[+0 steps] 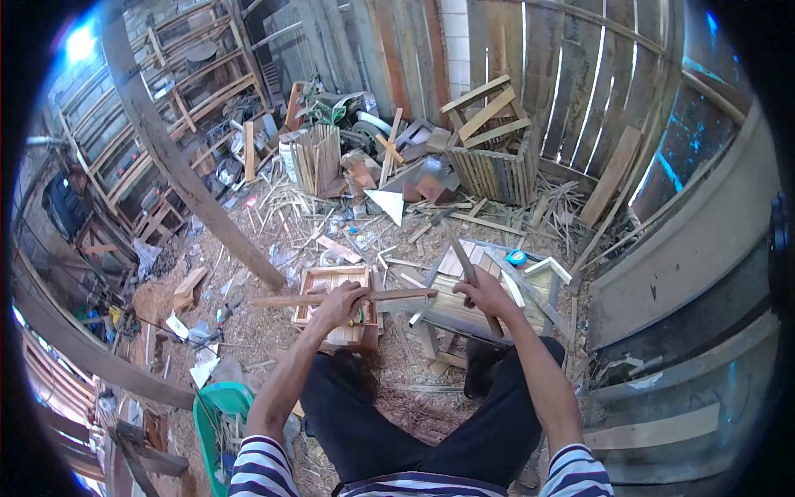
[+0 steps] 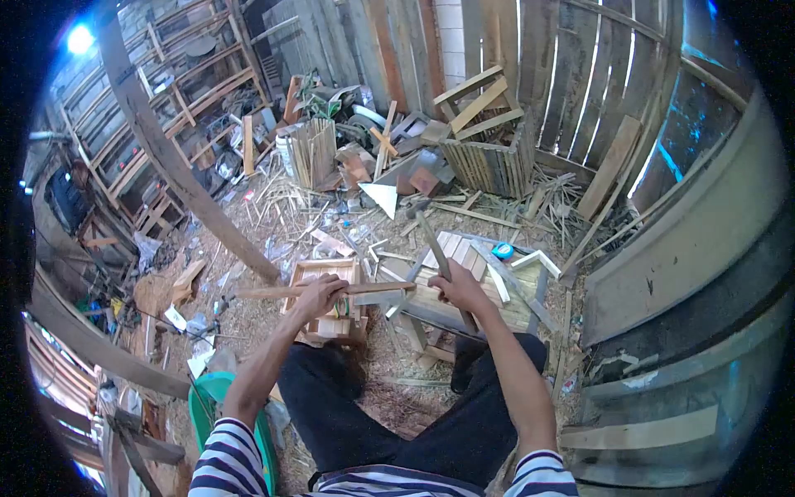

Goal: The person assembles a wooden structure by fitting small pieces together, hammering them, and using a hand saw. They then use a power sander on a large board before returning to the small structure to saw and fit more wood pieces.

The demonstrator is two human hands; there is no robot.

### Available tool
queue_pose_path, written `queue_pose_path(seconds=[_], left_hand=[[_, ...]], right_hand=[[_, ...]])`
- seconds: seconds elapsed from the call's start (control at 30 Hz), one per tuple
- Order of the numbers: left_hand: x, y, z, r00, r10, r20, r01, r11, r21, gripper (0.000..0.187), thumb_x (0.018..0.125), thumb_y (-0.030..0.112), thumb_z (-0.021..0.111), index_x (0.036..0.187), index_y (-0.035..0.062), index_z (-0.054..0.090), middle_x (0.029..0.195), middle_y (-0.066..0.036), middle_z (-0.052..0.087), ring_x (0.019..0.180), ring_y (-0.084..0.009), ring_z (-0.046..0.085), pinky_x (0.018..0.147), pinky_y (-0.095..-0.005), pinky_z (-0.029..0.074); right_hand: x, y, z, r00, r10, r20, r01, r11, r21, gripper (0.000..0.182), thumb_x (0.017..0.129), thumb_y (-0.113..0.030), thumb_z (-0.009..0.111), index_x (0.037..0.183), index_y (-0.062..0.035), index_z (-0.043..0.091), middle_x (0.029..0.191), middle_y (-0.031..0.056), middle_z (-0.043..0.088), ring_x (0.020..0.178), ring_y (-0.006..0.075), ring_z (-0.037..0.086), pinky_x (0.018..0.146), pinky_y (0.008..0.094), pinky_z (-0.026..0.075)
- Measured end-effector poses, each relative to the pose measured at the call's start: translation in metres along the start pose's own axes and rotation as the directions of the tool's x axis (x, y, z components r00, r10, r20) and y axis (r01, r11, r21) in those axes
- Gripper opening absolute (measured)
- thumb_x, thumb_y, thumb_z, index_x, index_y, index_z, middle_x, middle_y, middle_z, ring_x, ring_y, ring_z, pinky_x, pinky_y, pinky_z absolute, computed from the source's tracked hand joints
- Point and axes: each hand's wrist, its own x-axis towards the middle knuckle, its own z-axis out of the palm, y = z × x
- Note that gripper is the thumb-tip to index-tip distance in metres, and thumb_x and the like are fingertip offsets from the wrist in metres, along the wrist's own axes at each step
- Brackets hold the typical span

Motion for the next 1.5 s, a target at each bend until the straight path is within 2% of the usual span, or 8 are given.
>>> queue_pose_path(seconds=[0.1, 0.27, 0.43, 0.77, 0.9, 1.0, 1.23, 1.5], left_hand=[[-0.012, -0.032, 0.033, 0.991, -0.069, -0.113, 0.071, 0.997, 0.016, 0.023, 0.085, 0.016, 0.060, 0.104, 0.0038, 0.063, 0.091, -0.015, 0.060, 0.089, -0.0356, 0.057, 0.077, -0.0438, 0.047], [-0.033, -0.058, 0.079, 0.947, -0.284, -0.151, 0.271, 0.957, -0.102, 0.022, 0.086, 0.014, 0.059, 0.105, 0.0021, 0.060, 0.093, -0.017, 0.059, 0.086, -0.0389, 0.058, 0.075, -0.0452, 0.047], [-0.034, -0.050, 0.084, 0.921, -0.388, -0.046, 0.383, 0.920, -0.080, 0.024, 0.086, 0.021, 0.057, 0.105, 0.0084, 0.057, 0.095, -0.013, 0.060, 0.083, -0.0390, 0.061, 0.068, -0.0477, 0.050], [-0.035, -0.070, 0.100, 0.911, -0.413, 0.007, 0.402, 0.884, -0.237, 0.029, 0.084, 0.024, 0.061, 0.105, 0.0062, 0.055, 0.095, -0.019, 0.062, 0.090, -0.0405, 0.060, 0.074, -0.0470, 0.049], [-0.027, -0.076, 0.104, 0.917, -0.398, -0.038, 0.378, 0.894, -0.239, 0.033, 0.085, 0.027, 0.063, 0.110, 0.0069, 0.058, 0.100, -0.018, 0.064, 0.091, -0.0394, 0.061, 0.075, -0.0456, 0.050], [-0.025, -0.080, 0.104, 0.948, -0.318, -0.018, 0.304, 0.922, -0.241, 0.029, 0.089, 0.023, 0.060, 0.110, 0.0034, 0.060, 0.101, -0.018, 0.064, 0.091, -0.0376, 0.062, 0.077, -0.0427, 0.050], [-0.026, -0.082, 0.102, 0.970, -0.241, -0.032, 0.230, 0.952, -0.202, 0.029, 0.090, 0.024, 0.058, 0.113, 0.0062, 0.058, 0.102, -0.015, 0.064, 0.089, -0.0367, 0.062, 0.074, -0.0426, 0.050], [-0.010, -0.068, 0.085, 0.877, -0.458, 0.144, 0.478, 0.862, -0.168, 0.041, 0.088, 0.045, 0.057, 0.090, 0.0052, 0.065, 0.083, -0.015, 0.066, 0.085, -0.0356, 0.063, 0.073, -0.0438, 0.049]], right_hand=[[0.004, 0.021, 0.015, 0.989, -0.131, -0.065, 0.113, 0.967, -0.229, 0.028, 0.087, -0.023, 0.066, 0.090, 0.0015, 0.052, 0.075, 0.0130, 0.061, 0.072, 0.0239, 0.064, 0.065, 0.0384, 0.049], [0.020, 0.036, 0.056, 1.000, -0.022, -0.010, 0.016, 0.904, -0.428, 0.036, 0.090, -0.031, 0.060, 0.097, 0.0033, 0.051, 0.085, 0.0302, 0.060, 0.084, 0.0478, 0.058, 0.072, 0.0494, 0.045], [0.029, 0.059, 0.089, 1.000, 0.028, 0.005, -0.022, 0.883, -0.470, 0.031, 0.091, -0.026, 0.057, 0.096, 0.0035, 0.049, 0.085, 0.0302, 0.059, 0.085, 0.0482, 0.056, 0.069, 0.0499, 0.043], [0.001, 0.025, 0.092, 0.993, 0.121, 0.016, -0.101, 0.885, -0.454, 0.030, 0.093, -0.023, 0.052, 0.104, 0.0046, 0.048, 0.086, 0.0322, 0.058, 0.087, 0.0506, 0.055, 0.072, 0.0512, 0.042], [-0.013, 0.048, 0.098, 0.999, -0.015, 0.030, 0.028, 0.854, -0.520, 0.028, 0.095, -0.019, 0.049, 0.106, 0.0063, 0.044, 0.073, 0.0337, 0.057, 0.079, 0.0534, 0.054, 0.068, 0.0530, 0.043], [-0.017, 0.049, 0.093, 0.991, 0.118, 0.068, -0.062, 0.834, -0.548, 0.030, 0.095, -0.020, 0.049, 0.108, 0.0071, 0.044, 0.074, 0.0347, 0.057, 0.079, 0.0539, 0.054, 0.068, 0.0537, 0.042], [-0.026, 0.032, 0.096, 0.985, 0.146, -0.093, -0.172, 0.874, -0.454, 0.037, 0.096, -0.028, 0.049, 0.107, 0.0074, 0.047, 0.084, 0.0349, 0.058, 0.088, 0.0532, 0.053, 0.073, 0.0523, 0.042], [-0.034, 0.032, 0.103, 0.995, 0.064, -0.079, -0.094, 0.872, -0.479, 0.033, 0.096, -0.025, 0.049, 0.113, 0.0031, 0.046, 0.087, 0.0349, 0.059, 0.090, 0.0531, 0.054, 0.075, 0.0535, 0.042]])
